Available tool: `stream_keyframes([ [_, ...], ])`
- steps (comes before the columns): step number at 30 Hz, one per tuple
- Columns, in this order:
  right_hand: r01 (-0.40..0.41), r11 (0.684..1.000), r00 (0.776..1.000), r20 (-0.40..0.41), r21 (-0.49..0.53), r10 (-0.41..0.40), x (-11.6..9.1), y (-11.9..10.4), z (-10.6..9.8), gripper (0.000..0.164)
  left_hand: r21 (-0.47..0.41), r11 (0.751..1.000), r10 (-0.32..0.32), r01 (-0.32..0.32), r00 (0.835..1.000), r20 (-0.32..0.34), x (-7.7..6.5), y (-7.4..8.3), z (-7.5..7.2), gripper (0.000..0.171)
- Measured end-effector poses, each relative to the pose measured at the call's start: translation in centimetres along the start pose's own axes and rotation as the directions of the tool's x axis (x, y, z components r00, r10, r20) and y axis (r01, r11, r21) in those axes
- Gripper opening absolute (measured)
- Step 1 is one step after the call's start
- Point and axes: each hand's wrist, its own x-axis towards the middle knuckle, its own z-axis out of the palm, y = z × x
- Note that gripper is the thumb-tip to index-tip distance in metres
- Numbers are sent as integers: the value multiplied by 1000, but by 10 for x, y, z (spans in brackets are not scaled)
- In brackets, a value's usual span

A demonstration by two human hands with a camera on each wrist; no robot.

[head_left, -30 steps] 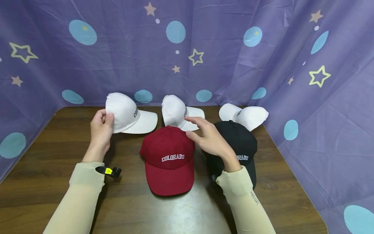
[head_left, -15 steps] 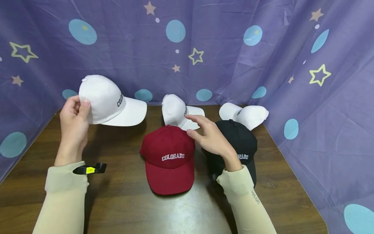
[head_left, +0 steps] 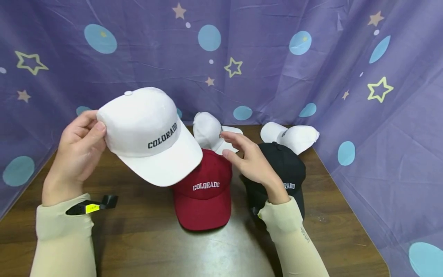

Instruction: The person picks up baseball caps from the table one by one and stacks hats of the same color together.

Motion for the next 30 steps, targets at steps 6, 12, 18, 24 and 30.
stream_keyframes([
  [6, 7, 982, 1000, 4, 190, -8, -1, -23, -3, 48, -122, 991, -13, 49, 960, 278, -3, -1, 12, 28],
  [12, 49, 951, 997, 34, 304, -62, -1, -27, -2, 52, -117, 986, -47, 118, 874, 484, -6, -6, 25, 27],
  [18, 36, 927, 992, 96, 374, -78, -4, -27, 1, 59, 89, 986, -165, 139, 799, 579, -6, -15, 31, 27],
  [24, -19, 916, 985, 163, 402, -51, -4, -24, 5, 48, 263, 952, -283, 159, 785, 551, -8, -23, 29, 27],
  [30, -69, 930, 980, 199, 361, -5, -3, -20, 9, 34, 355, 913, -369, 199, 773, 516, -8, -21, 29, 28],
])
